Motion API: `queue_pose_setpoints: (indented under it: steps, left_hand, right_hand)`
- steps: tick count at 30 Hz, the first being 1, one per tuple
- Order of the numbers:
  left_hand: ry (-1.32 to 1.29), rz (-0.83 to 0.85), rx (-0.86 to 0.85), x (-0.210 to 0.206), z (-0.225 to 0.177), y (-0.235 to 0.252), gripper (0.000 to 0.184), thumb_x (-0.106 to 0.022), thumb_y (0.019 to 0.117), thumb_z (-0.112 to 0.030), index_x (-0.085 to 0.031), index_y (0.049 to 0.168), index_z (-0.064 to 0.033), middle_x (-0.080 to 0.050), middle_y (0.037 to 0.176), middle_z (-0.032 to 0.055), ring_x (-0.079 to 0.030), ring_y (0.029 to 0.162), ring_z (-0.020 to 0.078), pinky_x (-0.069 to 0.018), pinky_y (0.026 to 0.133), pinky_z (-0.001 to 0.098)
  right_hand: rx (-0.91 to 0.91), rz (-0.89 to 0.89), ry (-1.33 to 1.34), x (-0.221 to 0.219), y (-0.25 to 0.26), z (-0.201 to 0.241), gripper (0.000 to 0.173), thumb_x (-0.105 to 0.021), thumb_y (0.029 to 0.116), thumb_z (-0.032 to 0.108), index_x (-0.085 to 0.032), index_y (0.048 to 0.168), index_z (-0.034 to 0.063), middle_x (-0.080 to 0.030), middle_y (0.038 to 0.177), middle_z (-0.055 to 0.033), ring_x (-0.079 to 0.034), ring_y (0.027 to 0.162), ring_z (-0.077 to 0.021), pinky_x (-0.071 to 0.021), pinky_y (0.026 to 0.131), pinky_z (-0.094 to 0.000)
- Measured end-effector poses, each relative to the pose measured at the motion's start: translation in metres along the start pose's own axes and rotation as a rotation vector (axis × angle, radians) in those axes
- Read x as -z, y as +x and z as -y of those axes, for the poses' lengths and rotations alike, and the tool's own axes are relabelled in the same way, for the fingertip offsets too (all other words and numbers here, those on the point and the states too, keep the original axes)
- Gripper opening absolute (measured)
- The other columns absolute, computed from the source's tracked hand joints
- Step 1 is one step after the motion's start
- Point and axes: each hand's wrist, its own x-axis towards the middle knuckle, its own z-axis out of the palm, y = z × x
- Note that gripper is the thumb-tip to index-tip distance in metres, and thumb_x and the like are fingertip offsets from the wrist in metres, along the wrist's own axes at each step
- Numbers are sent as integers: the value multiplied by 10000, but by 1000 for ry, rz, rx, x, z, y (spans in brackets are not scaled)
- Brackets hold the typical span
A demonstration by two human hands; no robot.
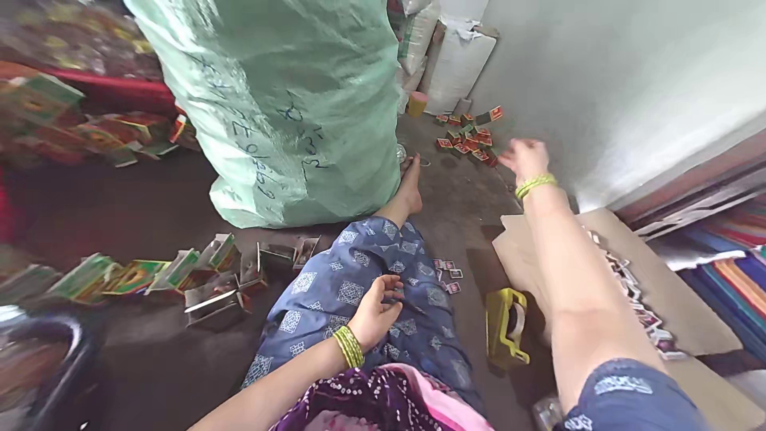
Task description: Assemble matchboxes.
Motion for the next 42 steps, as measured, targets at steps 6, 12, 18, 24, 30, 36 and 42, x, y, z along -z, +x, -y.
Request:
queue_pose_setpoints:
  steps: [6,12,18,24,30,36,42]
  left_hand:
    - [23,45,-23,2,3,-1,564,-645,910,-43,-434,1431,12,-603,1350,147,-682,1125,200,-612,900,362]
    - [20,-85,-189,22,-32,-12,435,-642,923,-31,-516,1333,45,-651,1272,140,-698,1079,202,-612,914,367]
    - [587,-442,-217,111,-42,-23,274,-629,968,-139,-662,1213,-19,-680,1200,133,-668,1106,204,-567,980,400]
    - [1067,-704,196,188,-20,-51,398,-670,933,-199,-636,1309,-76,-535,1452,180,-478,1365,398,-419,1095,591]
    - [1095,-572,232,216,7,-39,480,-656,958,-163,-584,1431,-197,-549,1452,182,-488,1354,427,-434,1054,632]
    - [1322,-401,193,224,8,-2,258,-556,985,-73,-754,1143,-126,-603,1365,151,-544,1286,378,-452,1046,600]
    - [1199,-565,-14,219,-21,-9,324,-489,1030,-44,-682,1276,-125,-528,1495,127,-660,1148,384,-557,939,567]
  right_hand:
    - [-100,506,-282,-33,-143,-80,469,-713,953,175,-540,1356,10,-693,1191,-142,-730,1007,-243,-642,845,-423]
    - [50,767,-338,-23,-270,-156,402,-712,951,201,-616,1293,12,-714,1199,-103,-710,1067,-151,-597,940,-339]
    - [279,618,-445,-15,-320,-179,281,-657,980,196,-690,1201,25,-739,1110,-89,-714,1015,-157,-590,943,-376]
    - [364,559,-368,-22,-324,-186,214,-646,983,145,-700,1132,1,-737,1050,-121,-711,946,-139,-594,885,-326]
    - [406,537,-417,-23,-325,-189,211,-643,986,161,-720,1107,5,-739,1042,-134,-712,965,-187,-585,893,-371]
    - [434,519,-415,-21,-325,-193,202,-637,984,165,-731,1085,17,-747,1022,-120,-721,937,-168,-596,873,-359]
    - [432,492,-387,-18,-324,-196,190,-643,975,166,-739,1063,28,-746,1005,-106,-714,925,-160,-590,869,-357]
